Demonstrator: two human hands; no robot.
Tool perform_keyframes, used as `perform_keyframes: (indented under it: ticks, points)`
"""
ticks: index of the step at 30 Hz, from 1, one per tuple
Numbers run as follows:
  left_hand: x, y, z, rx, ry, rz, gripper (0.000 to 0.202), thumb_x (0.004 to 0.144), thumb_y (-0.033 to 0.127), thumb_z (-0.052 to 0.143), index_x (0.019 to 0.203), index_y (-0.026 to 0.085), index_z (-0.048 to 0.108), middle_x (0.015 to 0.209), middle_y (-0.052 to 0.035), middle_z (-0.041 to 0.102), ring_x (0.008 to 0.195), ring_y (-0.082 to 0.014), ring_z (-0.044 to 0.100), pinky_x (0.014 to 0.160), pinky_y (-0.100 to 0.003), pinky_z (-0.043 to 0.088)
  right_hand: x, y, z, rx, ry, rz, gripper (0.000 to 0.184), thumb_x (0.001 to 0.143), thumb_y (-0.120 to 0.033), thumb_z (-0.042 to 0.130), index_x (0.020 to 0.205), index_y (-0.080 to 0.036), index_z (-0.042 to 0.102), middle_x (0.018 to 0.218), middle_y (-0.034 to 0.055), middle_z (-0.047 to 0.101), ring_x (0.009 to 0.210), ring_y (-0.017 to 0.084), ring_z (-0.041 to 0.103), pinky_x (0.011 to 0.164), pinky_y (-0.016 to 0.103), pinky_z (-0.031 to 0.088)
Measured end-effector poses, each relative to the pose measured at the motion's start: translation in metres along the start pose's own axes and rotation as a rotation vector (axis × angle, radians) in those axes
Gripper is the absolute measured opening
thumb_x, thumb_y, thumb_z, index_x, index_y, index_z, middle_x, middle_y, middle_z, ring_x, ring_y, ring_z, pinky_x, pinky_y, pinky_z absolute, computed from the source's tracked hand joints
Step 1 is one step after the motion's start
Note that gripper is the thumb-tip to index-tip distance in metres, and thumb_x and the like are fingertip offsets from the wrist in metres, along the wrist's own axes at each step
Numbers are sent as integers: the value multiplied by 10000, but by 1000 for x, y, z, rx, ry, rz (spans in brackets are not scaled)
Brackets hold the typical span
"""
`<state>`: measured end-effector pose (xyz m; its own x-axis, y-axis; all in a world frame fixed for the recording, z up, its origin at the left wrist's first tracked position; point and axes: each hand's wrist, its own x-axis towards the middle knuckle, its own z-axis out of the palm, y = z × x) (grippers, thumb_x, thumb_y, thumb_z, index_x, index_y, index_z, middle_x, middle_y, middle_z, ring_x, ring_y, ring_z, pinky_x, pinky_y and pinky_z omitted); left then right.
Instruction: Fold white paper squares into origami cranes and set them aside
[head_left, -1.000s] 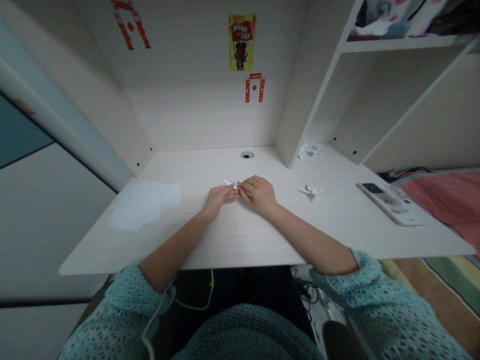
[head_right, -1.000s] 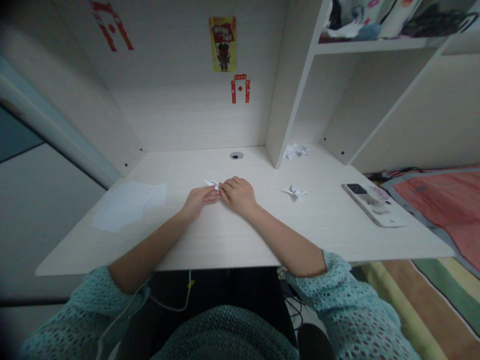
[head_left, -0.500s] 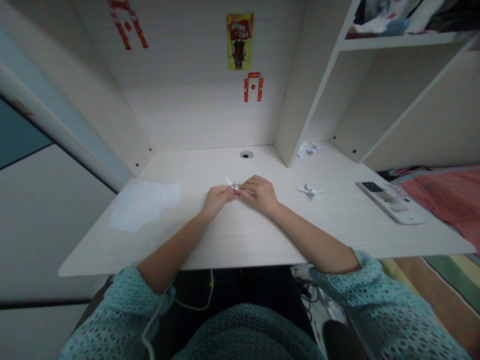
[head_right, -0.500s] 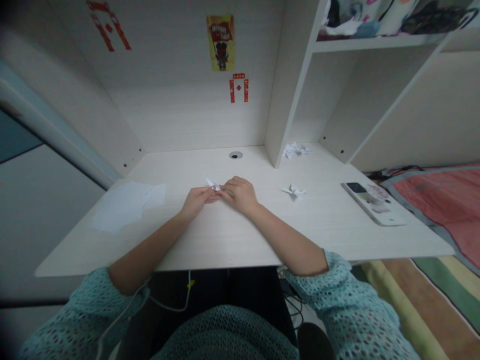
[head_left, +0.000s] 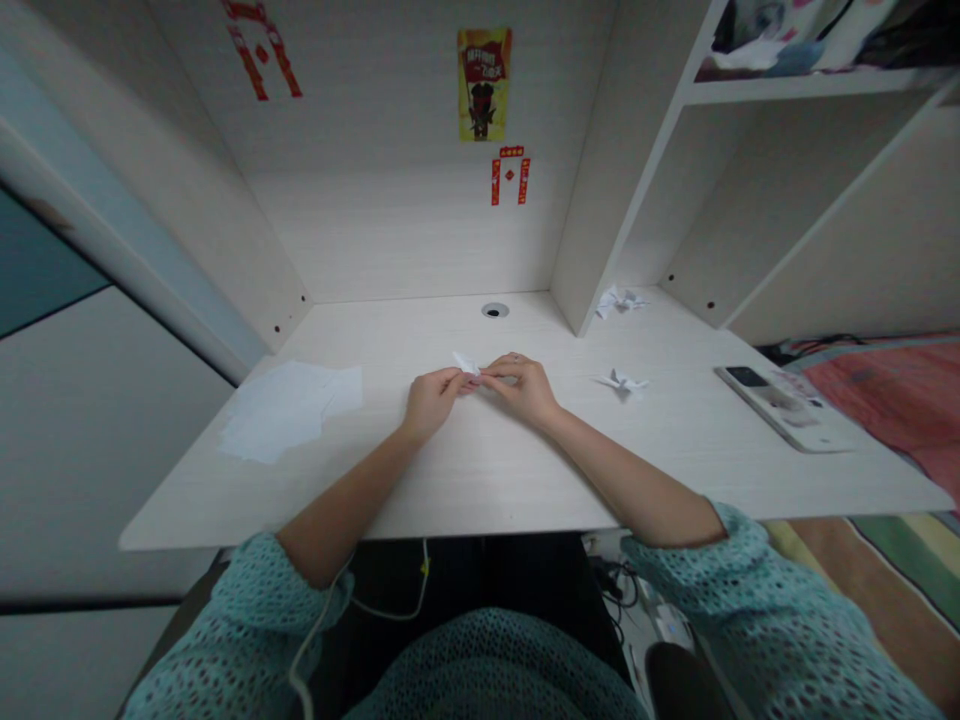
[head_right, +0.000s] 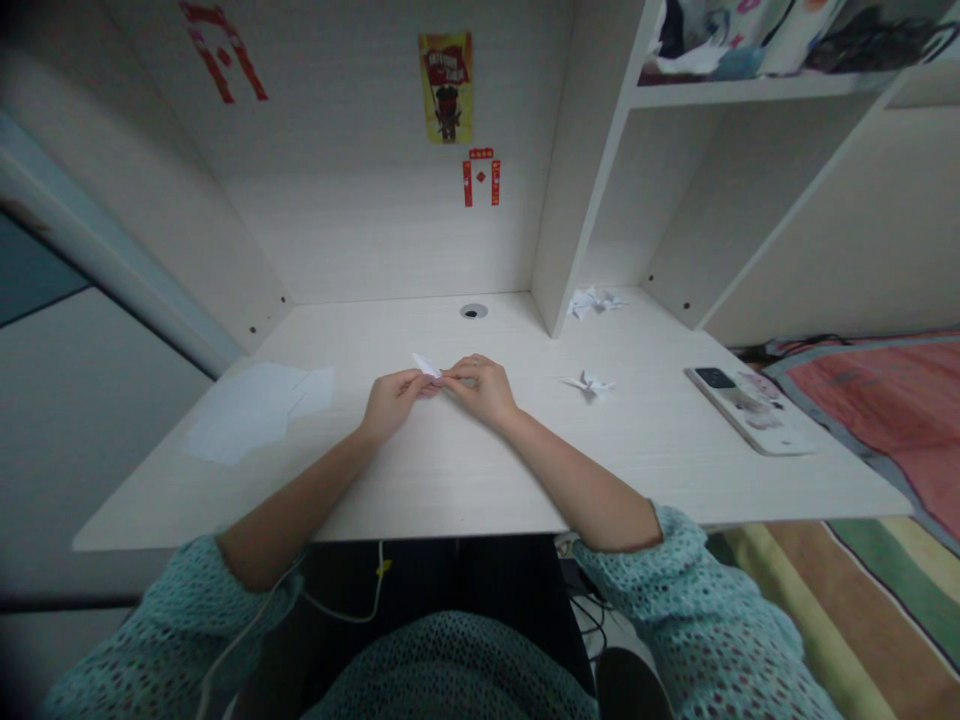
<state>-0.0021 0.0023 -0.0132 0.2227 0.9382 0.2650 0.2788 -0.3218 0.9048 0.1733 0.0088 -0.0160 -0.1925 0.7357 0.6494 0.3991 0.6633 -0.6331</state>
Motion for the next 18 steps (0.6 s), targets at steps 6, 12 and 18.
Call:
perform_keyframes:
  ticks: [6, 12, 18]
  points:
    - [-3, 10, -3, 123, 7, 42, 300, 843, 414, 460, 857, 227, 694, 823, -9, 712, 806, -162, 663, 773, -258, 493, 0, -1, -1, 30, -14, 19, 157, 769, -350, 631, 788, -230, 730, 739, 40, 697, 725, 165, 613, 695, 301, 464]
    - [-4, 15, -6, 259, 7, 65, 291, 856, 392, 437, 854, 251, 692, 816, 7, 711, 802, -159, 654, 746, -234, 461, 0, -2, -1, 41, -28, 50, 167, 768, -357, 630, 796, -225, 728, 738, 41, 694, 719, 169, 605, 689, 308, 465]
    - [-3, 16, -10, 382, 14, 78, 300, 865, 377, 420, 858, 250, 691, 822, 2, 707, 807, -165, 641, 733, -230, 440, 0, -1, 0, 46, -26, 38, 167, 768, -348, 629, 799, -216, 727, 719, 38, 687, 685, 157, 590, 657, 290, 456]
